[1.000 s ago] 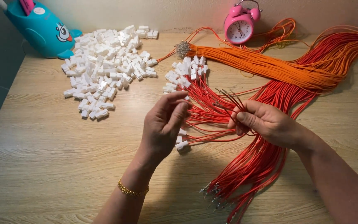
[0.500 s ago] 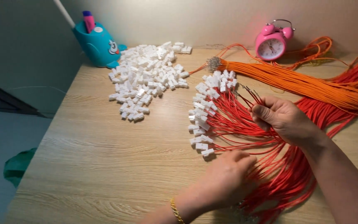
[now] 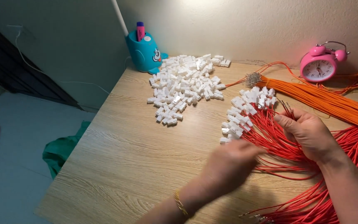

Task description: The person repeatedly picks up small white plastic connectors and red wires from a wooden table. They insert the metal ends of the wires into the connectors by hand and place the assembled units back onto the table. The process is repeated continuously throughout the video.

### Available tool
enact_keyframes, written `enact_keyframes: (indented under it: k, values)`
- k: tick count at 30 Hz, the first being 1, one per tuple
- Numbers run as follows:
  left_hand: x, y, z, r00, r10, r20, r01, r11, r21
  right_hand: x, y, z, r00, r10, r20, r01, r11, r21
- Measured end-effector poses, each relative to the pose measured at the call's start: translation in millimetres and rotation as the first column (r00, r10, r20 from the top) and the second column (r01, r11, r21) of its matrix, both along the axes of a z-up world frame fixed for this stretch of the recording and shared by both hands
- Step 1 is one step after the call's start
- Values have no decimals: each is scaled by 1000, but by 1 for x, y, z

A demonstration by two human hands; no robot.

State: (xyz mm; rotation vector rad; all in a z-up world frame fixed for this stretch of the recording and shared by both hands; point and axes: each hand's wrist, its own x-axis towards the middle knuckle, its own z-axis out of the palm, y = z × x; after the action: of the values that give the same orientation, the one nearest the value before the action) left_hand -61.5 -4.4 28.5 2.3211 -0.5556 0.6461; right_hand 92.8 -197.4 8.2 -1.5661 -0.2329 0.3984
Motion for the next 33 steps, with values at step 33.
enact_keyframes:
  k: [33]
  values:
    - [81, 20, -30, 816, -391, -426, -289, 362, -886, -37, 43, 36, 997, -80, 15, 79, 994, 81]
